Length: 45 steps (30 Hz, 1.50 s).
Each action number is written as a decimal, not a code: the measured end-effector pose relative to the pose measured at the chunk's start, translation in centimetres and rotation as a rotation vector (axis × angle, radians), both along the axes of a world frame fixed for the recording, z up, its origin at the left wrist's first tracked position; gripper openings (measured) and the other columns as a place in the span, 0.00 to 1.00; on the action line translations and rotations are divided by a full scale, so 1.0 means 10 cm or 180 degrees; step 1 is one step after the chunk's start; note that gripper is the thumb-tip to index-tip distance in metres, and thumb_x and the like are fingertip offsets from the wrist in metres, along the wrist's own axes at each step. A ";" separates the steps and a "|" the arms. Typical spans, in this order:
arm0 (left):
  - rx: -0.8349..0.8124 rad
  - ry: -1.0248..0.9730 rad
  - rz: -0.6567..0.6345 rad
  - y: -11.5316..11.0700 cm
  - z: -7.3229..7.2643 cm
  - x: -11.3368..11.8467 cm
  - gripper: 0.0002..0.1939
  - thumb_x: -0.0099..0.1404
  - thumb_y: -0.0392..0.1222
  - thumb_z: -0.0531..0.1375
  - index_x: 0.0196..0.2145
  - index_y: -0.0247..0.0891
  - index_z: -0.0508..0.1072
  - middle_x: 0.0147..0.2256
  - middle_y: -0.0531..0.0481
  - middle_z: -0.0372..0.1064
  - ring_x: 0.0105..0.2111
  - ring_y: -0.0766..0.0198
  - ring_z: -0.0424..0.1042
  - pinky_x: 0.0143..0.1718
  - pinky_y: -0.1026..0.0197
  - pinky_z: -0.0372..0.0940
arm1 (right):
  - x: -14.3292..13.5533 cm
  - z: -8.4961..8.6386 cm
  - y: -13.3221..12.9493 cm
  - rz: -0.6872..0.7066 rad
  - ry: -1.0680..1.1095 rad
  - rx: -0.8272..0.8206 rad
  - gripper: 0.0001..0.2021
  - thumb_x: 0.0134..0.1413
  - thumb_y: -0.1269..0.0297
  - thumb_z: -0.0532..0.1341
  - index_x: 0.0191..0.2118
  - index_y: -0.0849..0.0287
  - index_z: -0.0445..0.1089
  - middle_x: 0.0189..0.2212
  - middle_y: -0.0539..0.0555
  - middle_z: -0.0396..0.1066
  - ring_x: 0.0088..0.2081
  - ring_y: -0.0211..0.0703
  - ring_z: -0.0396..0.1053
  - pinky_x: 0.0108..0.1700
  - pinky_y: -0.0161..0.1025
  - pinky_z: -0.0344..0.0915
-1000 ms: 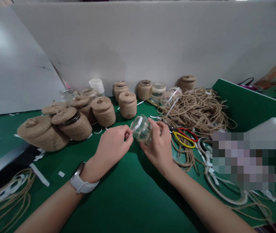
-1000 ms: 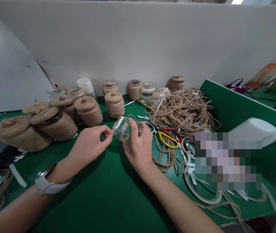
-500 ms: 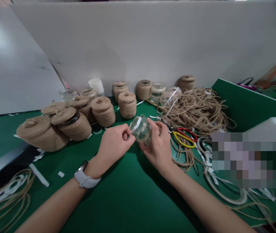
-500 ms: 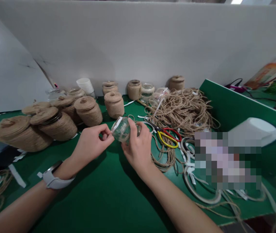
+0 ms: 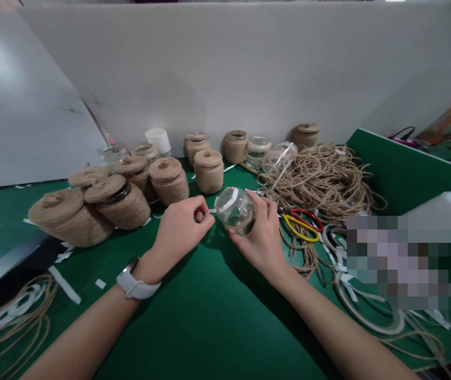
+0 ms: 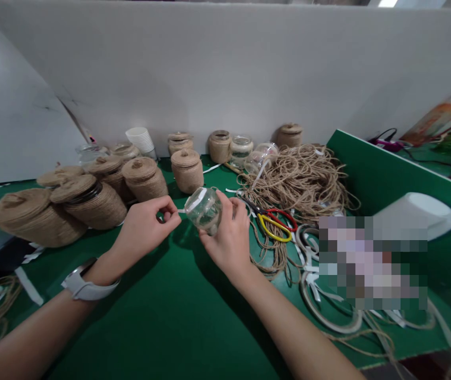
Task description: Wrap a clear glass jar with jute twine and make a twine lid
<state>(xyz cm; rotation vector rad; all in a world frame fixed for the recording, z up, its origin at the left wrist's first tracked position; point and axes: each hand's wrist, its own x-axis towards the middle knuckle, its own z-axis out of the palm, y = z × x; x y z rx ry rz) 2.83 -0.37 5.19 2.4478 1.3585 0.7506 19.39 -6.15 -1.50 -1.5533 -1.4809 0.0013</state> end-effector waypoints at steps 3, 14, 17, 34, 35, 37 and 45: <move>0.0181 0.0165 0.0134 0.07 0.02 -0.07 0.03 0.56 0.35 0.57 0.25 0.38 0.67 0.23 0.55 0.65 0.24 0.65 0.64 0.28 0.62 0.53 | 0.01 0.00 0.03 0.0004 0.0414 0.0021 0.39 0.42 0.61 0.68 0.61 0.53 0.52 0.53 0.62 0.58 0.56 0.59 0.60 0.55 0.60 0.62; 0.0026 -0.0072 -0.0820 0.12 0.12 -0.12 0.13 0.69 0.51 0.54 0.36 0.39 0.70 0.36 0.49 0.71 0.36 0.60 0.70 0.36 0.60 0.63 | 0.00 -0.02 0.06 0.0262 0.1061 -0.0031 0.40 0.38 0.58 0.70 0.59 0.55 0.54 0.56 0.62 0.60 0.58 0.56 0.61 0.59 0.57 0.60; 0.0044 -0.0229 -0.0777 0.14 0.13 -0.14 0.14 0.70 0.48 0.52 0.33 0.39 0.71 0.33 0.51 0.71 0.34 0.62 0.69 0.34 0.61 0.61 | -0.01 -0.01 0.05 0.0391 0.1148 -0.0037 0.40 0.38 0.57 0.71 0.58 0.56 0.54 0.56 0.62 0.60 0.57 0.56 0.61 0.59 0.57 0.61; 0.0233 -0.0088 -0.0601 0.21 0.23 -0.23 0.16 0.69 0.47 0.53 0.28 0.39 0.72 0.29 0.51 0.73 0.30 0.63 0.70 0.32 0.62 0.60 | -0.01 -0.07 0.04 0.0807 0.0793 0.0069 0.41 0.41 0.59 0.70 0.61 0.52 0.50 0.56 0.60 0.60 0.58 0.55 0.62 0.58 0.57 0.62; 0.0270 -0.0151 -0.0454 0.23 0.25 -0.26 0.15 0.68 0.47 0.54 0.28 0.39 0.72 0.29 0.51 0.73 0.30 0.63 0.70 0.32 0.62 0.60 | -0.01 -0.06 0.03 0.0851 0.0647 0.0146 0.42 0.42 0.59 0.70 0.61 0.51 0.50 0.56 0.60 0.60 0.58 0.56 0.61 0.58 0.58 0.62; 0.0295 -0.0350 -0.0156 0.25 0.29 -0.31 0.14 0.68 0.48 0.54 0.30 0.39 0.73 0.29 0.51 0.73 0.29 0.62 0.70 0.32 0.62 0.62 | 0.00 -0.03 0.01 0.0952 0.0297 0.0318 0.42 0.43 0.61 0.69 0.62 0.50 0.48 0.56 0.61 0.59 0.58 0.56 0.60 0.58 0.59 0.62; -0.0196 -0.1983 -0.0177 0.09 0.50 -0.31 0.12 0.68 0.49 0.57 0.31 0.39 0.70 0.31 0.53 0.72 0.28 0.66 0.72 0.32 0.64 0.69 | -0.03 -0.01 -0.04 0.1278 -0.0756 0.0334 0.42 0.46 0.69 0.64 0.65 0.48 0.46 0.57 0.62 0.53 0.60 0.58 0.57 0.56 0.58 0.64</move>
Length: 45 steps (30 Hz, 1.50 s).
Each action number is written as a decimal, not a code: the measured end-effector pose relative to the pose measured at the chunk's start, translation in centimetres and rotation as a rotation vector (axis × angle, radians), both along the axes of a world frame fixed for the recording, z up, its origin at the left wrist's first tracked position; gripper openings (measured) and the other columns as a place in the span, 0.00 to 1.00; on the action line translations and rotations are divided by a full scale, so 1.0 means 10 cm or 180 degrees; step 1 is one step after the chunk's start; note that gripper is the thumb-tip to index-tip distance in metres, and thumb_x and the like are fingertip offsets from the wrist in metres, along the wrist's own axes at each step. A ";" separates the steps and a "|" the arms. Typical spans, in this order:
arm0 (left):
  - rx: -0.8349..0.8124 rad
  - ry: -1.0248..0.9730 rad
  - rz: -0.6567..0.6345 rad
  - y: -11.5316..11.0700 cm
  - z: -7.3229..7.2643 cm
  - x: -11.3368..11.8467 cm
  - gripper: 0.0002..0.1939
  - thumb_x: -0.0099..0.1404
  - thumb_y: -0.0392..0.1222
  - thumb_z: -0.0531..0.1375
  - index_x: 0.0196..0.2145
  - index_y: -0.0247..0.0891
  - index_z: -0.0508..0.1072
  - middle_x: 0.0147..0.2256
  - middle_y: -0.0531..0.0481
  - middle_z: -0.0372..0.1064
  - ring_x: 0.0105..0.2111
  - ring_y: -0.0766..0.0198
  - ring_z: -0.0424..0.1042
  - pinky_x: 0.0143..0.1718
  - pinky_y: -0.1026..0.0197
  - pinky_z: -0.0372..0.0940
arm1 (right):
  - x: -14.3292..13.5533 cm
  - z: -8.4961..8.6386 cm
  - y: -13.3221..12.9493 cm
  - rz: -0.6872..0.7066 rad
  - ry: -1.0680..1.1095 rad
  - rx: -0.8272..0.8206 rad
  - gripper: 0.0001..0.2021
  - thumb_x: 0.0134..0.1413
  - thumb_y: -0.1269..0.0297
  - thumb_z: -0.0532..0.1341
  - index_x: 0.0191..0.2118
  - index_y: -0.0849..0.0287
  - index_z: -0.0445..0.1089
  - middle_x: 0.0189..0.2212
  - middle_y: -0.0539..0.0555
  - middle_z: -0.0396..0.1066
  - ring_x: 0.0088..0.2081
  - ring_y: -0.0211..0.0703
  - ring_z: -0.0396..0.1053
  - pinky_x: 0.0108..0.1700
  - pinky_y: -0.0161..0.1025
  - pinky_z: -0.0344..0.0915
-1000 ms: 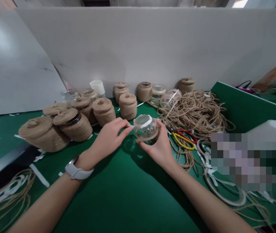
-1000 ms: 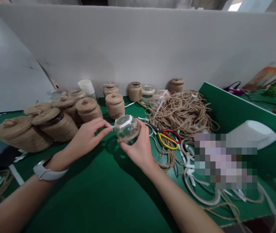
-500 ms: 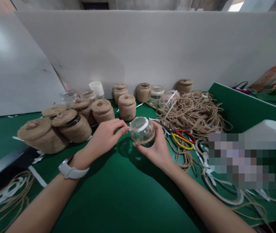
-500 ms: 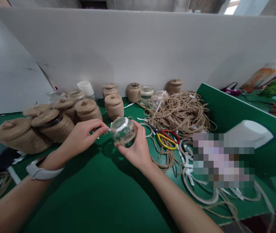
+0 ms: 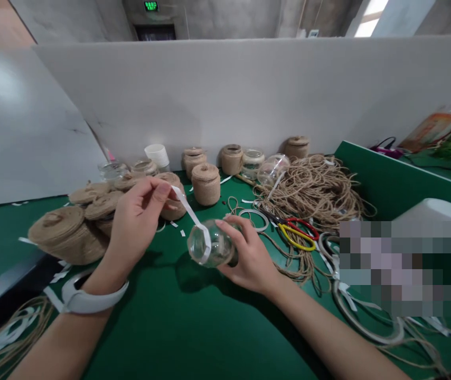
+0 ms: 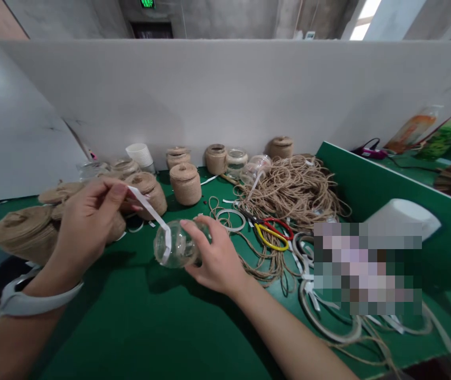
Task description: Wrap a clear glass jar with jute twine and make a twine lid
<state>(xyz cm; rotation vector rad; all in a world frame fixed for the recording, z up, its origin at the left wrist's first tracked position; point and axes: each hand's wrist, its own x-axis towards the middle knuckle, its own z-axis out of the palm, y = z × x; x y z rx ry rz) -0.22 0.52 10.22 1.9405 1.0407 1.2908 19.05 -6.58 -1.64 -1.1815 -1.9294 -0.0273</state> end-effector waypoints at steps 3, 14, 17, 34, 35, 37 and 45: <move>-0.0325 -0.0581 -0.0430 -0.14 0.08 0.05 0.14 0.68 0.51 0.57 0.32 0.38 0.69 0.32 0.53 0.72 0.31 0.65 0.75 0.35 0.62 0.71 | 0.00 -0.03 0.02 -0.0205 -0.0073 0.0075 0.42 0.46 0.70 0.64 0.65 0.47 0.45 0.57 0.62 0.54 0.59 0.59 0.58 0.55 0.59 0.64; -0.0748 -0.0633 -0.1448 -0.43 0.27 0.07 0.14 0.68 0.49 0.58 0.27 0.41 0.72 0.23 0.53 0.68 0.21 0.66 0.70 0.20 0.65 0.65 | 0.04 0.01 0.09 -0.1111 0.0742 -0.0015 0.40 0.44 0.68 0.66 0.63 0.49 0.50 0.54 0.61 0.57 0.55 0.58 0.62 0.54 0.59 0.65; -0.0868 -0.0272 -0.1636 -0.41 0.26 0.04 0.16 0.68 0.49 0.57 0.25 0.40 0.72 0.23 0.52 0.67 0.21 0.66 0.68 0.20 0.65 0.63 | 0.04 0.01 0.11 -0.1248 0.1195 -0.0259 0.40 0.42 0.65 0.68 0.62 0.50 0.52 0.53 0.61 0.58 0.56 0.58 0.62 0.56 0.60 0.64; -0.0553 0.1556 -0.0848 -0.55 -0.16 0.42 0.20 0.66 0.52 0.56 0.51 0.39 0.66 0.20 0.60 0.59 0.20 0.66 0.60 0.22 0.65 0.53 | 0.04 -0.17 0.24 -0.0853 0.2198 -0.0399 0.41 0.39 0.60 0.70 0.57 0.56 0.48 0.53 0.64 0.65 0.52 0.53 0.69 0.51 0.51 0.68; -0.0502 0.1615 -0.0654 -0.54 -0.18 0.42 0.23 0.65 0.53 0.56 0.53 0.38 0.63 0.20 0.61 0.59 0.19 0.65 0.61 0.22 0.64 0.52 | 0.04 -0.16 0.23 -0.0836 0.2214 -0.0379 0.40 0.39 0.59 0.70 0.56 0.56 0.48 0.52 0.64 0.66 0.51 0.53 0.70 0.50 0.51 0.69; -0.0496 0.1858 -0.0476 -0.51 -0.19 0.41 0.21 0.64 0.54 0.57 0.49 0.38 0.66 0.18 0.61 0.58 0.18 0.64 0.61 0.21 0.63 0.50 | 0.03 -0.14 0.21 -0.0802 0.2217 -0.0346 0.39 0.39 0.59 0.70 0.56 0.55 0.49 0.51 0.63 0.67 0.48 0.52 0.72 0.48 0.50 0.70; -0.0365 0.2153 -0.1522 -0.61 -0.20 0.46 0.18 0.69 0.45 0.52 0.22 0.38 0.63 0.19 0.57 0.59 0.19 0.69 0.56 0.22 0.64 0.47 | 0.01 -0.12 0.21 -0.1060 0.2141 -0.0388 0.43 0.36 0.57 0.72 0.57 0.57 0.50 0.54 0.66 0.65 0.53 0.55 0.69 0.53 0.53 0.66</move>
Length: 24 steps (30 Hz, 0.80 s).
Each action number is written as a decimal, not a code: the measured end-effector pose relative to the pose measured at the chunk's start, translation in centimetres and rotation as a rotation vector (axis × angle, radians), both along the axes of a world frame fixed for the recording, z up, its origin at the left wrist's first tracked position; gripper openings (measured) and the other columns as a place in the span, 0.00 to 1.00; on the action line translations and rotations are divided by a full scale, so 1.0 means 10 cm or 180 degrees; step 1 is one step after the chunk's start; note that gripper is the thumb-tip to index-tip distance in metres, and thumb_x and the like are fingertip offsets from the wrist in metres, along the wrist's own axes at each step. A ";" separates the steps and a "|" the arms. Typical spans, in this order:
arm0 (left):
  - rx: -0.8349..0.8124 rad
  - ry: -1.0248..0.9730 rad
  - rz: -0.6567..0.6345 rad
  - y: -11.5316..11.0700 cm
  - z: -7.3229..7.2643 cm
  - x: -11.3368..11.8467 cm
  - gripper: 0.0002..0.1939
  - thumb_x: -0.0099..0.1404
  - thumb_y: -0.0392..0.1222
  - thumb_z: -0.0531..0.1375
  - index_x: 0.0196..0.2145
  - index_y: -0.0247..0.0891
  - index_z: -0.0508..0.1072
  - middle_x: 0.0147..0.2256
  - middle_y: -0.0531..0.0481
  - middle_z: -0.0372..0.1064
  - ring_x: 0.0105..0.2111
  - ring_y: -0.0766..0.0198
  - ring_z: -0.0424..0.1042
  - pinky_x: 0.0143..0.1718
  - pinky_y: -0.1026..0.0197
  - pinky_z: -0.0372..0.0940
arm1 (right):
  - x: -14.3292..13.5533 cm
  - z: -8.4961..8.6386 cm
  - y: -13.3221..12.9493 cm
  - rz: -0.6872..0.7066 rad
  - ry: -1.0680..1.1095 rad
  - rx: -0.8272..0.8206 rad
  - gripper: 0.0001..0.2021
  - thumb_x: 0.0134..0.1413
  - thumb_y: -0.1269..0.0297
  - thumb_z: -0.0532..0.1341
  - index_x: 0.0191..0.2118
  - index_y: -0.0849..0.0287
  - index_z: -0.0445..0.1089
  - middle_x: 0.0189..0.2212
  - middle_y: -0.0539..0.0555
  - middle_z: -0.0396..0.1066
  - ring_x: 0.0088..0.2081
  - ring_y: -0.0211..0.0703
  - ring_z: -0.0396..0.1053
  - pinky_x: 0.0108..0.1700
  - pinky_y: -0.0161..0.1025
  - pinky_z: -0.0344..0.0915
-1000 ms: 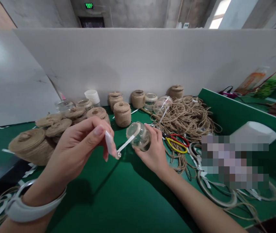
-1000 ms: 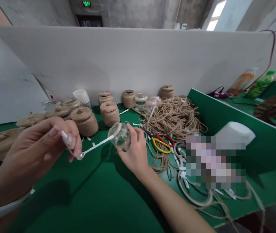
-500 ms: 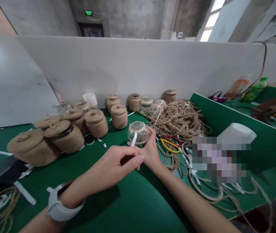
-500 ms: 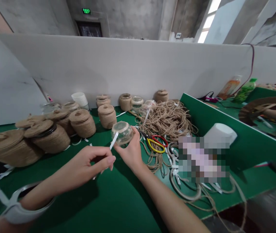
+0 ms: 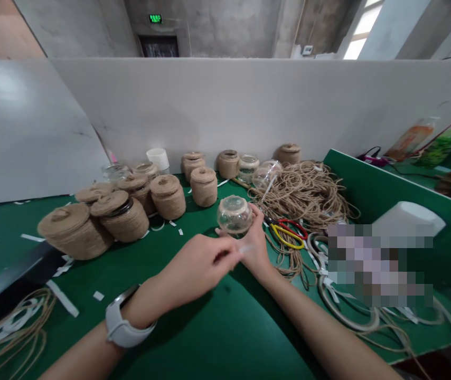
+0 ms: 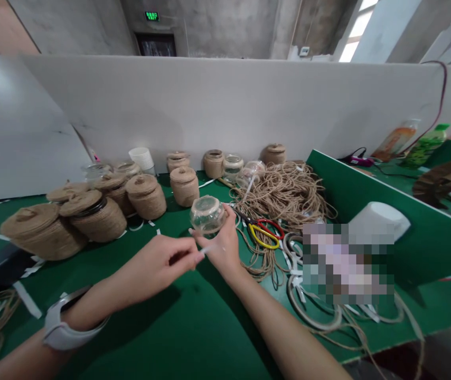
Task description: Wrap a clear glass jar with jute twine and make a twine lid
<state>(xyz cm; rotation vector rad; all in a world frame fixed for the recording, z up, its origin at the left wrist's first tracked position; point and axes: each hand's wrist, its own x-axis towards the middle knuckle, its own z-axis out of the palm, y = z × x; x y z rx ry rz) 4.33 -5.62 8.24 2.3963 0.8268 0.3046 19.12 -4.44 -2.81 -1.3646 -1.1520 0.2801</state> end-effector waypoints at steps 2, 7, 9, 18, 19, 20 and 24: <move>-0.0111 0.0186 -0.0499 -0.06 0.00 -0.02 0.18 0.68 0.43 0.54 0.20 0.38 0.62 0.18 0.57 0.57 0.18 0.69 0.54 0.22 0.63 0.47 | 0.01 0.01 0.01 -0.0070 -0.0002 -0.0029 0.42 0.38 0.53 0.72 0.57 0.57 0.50 0.55 0.66 0.64 0.54 0.55 0.67 0.55 0.54 0.64; 0.0368 0.1204 -0.0158 0.08 0.00 -0.27 0.24 0.59 0.43 0.62 0.12 0.38 0.57 0.13 0.55 0.54 0.13 0.68 0.50 0.19 0.61 0.42 | 0.03 0.02 -0.01 0.0023 0.0121 -0.0053 0.42 0.39 0.53 0.71 0.57 0.58 0.50 0.54 0.66 0.65 0.54 0.55 0.67 0.54 0.52 0.66; 0.0867 0.1370 0.0569 0.25 0.00 -0.37 0.21 0.59 0.45 0.62 0.13 0.39 0.63 0.16 0.50 0.63 0.16 0.63 0.61 0.20 0.62 0.50 | 0.02 0.03 -0.02 0.0016 0.0075 0.0013 0.41 0.39 0.53 0.71 0.56 0.57 0.50 0.55 0.66 0.64 0.54 0.55 0.67 0.54 0.52 0.66; 0.0250 -0.0596 0.0705 0.46 -0.01 -0.26 0.42 0.58 0.61 0.63 0.65 0.45 0.54 0.61 0.42 0.62 0.59 0.47 0.63 0.56 0.47 0.64 | -0.10 0.07 -0.11 0.0535 -0.0190 0.0243 0.41 0.40 0.54 0.70 0.57 0.53 0.48 0.54 0.63 0.65 0.52 0.54 0.69 0.53 0.53 0.68; 0.0236 -0.0654 0.0681 0.44 -0.02 -0.25 0.43 0.58 0.60 0.63 0.65 0.46 0.53 0.62 0.42 0.60 0.61 0.47 0.61 0.57 0.47 0.64 | -0.10 0.07 -0.12 0.0632 -0.0184 0.0243 0.41 0.40 0.54 0.70 0.57 0.53 0.48 0.54 0.63 0.65 0.52 0.54 0.69 0.53 0.53 0.68; 0.0252 -0.0696 0.0667 0.42 -0.03 -0.24 0.43 0.58 0.59 0.64 0.65 0.46 0.53 0.63 0.42 0.58 0.61 0.46 0.60 0.58 0.46 0.63 | -0.10 0.07 -0.12 0.0726 -0.0171 0.0250 0.40 0.41 0.55 0.69 0.57 0.53 0.47 0.54 0.62 0.65 0.52 0.54 0.69 0.53 0.53 0.68; 0.0443 -0.0711 0.0397 0.38 -0.08 -0.25 0.47 0.57 0.55 0.66 0.67 0.47 0.47 0.66 0.41 0.51 0.65 0.44 0.53 0.62 0.41 0.57 | -0.08 0.05 -0.12 0.1009 -0.0231 0.0308 0.42 0.41 0.56 0.70 0.59 0.53 0.46 0.57 0.63 0.62 0.56 0.54 0.66 0.56 0.54 0.65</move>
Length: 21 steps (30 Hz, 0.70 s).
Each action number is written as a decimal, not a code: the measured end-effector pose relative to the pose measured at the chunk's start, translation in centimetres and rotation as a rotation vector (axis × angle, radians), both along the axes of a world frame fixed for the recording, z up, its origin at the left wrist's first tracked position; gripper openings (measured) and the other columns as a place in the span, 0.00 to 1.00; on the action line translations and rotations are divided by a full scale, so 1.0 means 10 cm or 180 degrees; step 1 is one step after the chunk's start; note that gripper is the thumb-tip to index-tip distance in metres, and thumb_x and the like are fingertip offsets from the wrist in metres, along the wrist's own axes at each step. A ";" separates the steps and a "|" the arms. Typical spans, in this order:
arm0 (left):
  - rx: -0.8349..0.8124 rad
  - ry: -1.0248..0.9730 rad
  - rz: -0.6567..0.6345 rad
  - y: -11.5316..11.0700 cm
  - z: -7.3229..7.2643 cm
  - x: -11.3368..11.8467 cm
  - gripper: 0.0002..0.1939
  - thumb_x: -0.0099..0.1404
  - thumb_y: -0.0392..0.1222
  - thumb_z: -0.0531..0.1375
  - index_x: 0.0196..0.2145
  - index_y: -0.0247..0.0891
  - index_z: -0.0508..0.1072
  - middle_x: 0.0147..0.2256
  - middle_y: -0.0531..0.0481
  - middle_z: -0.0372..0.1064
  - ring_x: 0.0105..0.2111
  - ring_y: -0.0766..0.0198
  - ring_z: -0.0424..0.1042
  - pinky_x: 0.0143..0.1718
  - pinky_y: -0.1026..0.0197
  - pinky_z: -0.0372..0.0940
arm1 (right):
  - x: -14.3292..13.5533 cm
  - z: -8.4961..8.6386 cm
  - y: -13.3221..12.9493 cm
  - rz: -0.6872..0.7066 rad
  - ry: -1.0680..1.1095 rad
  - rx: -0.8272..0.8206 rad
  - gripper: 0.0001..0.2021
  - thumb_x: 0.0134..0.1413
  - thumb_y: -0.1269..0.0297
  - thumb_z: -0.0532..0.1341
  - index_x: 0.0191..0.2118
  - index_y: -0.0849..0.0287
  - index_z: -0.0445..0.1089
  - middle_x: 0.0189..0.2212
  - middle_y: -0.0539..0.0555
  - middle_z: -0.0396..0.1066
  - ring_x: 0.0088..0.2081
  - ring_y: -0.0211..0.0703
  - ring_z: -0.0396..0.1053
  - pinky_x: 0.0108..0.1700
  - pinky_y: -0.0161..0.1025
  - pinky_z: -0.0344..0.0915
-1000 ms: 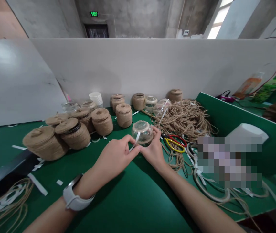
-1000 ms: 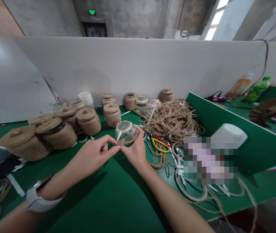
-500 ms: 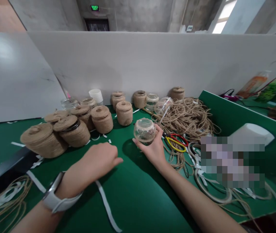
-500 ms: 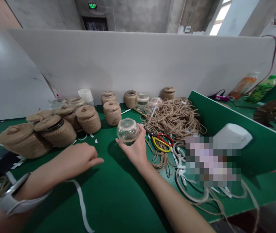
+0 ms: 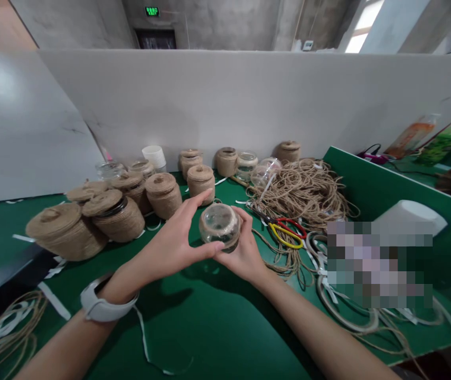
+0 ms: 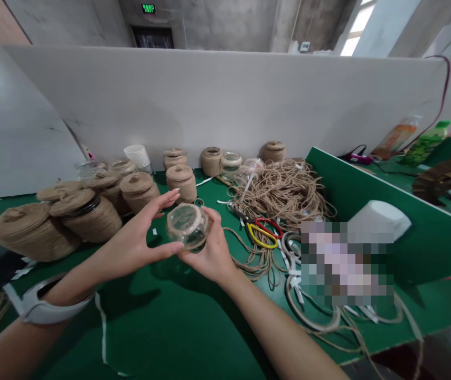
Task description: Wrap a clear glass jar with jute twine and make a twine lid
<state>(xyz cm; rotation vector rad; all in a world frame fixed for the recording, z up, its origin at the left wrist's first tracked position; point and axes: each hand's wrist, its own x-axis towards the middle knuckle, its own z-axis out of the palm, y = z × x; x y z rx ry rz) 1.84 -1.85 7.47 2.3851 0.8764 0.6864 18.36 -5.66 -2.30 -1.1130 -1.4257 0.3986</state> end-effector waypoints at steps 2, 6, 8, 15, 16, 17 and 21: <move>0.0065 -0.0078 -0.0169 -0.02 -0.03 0.01 0.54 0.54 0.52 0.68 0.68 0.48 0.40 0.67 0.40 0.48 0.65 0.42 0.52 0.62 0.39 0.56 | 0.00 -0.01 0.00 0.0117 0.0023 0.0004 0.45 0.39 0.56 0.72 0.59 0.53 0.45 0.58 0.63 0.60 0.57 0.54 0.65 0.58 0.53 0.64; -0.0194 -0.0508 -0.0046 -0.04 -0.15 0.03 0.60 0.51 0.44 0.71 0.68 0.48 0.34 0.58 0.38 0.62 0.58 0.43 0.65 0.58 0.38 0.61 | -0.04 -0.02 -0.01 0.0354 0.0184 -0.0043 0.46 0.38 0.58 0.72 0.60 0.52 0.45 0.59 0.62 0.59 0.58 0.54 0.64 0.58 0.53 0.64; -0.0407 -0.0798 0.0078 -0.03 -0.23 0.03 0.60 0.50 0.41 0.71 0.68 0.48 0.35 0.54 0.40 0.67 0.55 0.46 0.69 0.58 0.39 0.62 | -0.05 -0.03 -0.02 0.0520 0.0184 -0.0088 0.45 0.40 0.59 0.71 0.60 0.51 0.44 0.59 0.62 0.59 0.59 0.53 0.63 0.59 0.53 0.63; -0.0829 -0.2247 0.0720 0.12 -0.32 -0.11 0.59 0.48 0.43 0.73 0.66 0.46 0.39 0.51 0.40 0.70 0.51 0.49 0.73 0.55 0.40 0.66 | 0.08 0.00 -0.01 0.0563 -0.0225 -0.0523 0.56 0.35 0.46 0.74 0.65 0.52 0.41 0.65 0.65 0.49 0.66 0.57 0.51 0.65 0.58 0.53; -0.0789 -0.2464 0.0854 0.14 -0.31 -0.14 0.58 0.48 0.43 0.73 0.65 0.46 0.40 0.51 0.41 0.70 0.50 0.49 0.73 0.55 0.41 0.66 | 0.13 0.00 -0.01 0.0566 -0.0310 -0.0574 0.52 0.37 0.45 0.73 0.65 0.52 0.45 0.65 0.64 0.50 0.66 0.56 0.52 0.65 0.57 0.54; -0.0738 -0.2650 0.0978 0.15 -0.30 -0.16 0.56 0.48 0.43 0.73 0.65 0.46 0.41 0.51 0.42 0.70 0.50 0.50 0.74 0.55 0.41 0.66 | 0.18 0.00 0.00 0.0581 -0.0428 -0.0627 0.48 0.40 0.46 0.72 0.63 0.52 0.49 0.63 0.63 0.54 0.64 0.55 0.54 0.64 0.56 0.56; -0.0627 -0.2970 0.1167 0.16 -0.30 -0.24 0.55 0.47 0.41 0.73 0.63 0.47 0.45 0.49 0.45 0.72 0.49 0.52 0.74 0.55 0.43 0.67 | 0.30 -0.05 0.05 0.0454 -0.1156 -0.0628 0.23 0.51 0.49 0.67 0.50 0.52 0.67 0.51 0.57 0.67 0.54 0.52 0.64 0.57 0.52 0.62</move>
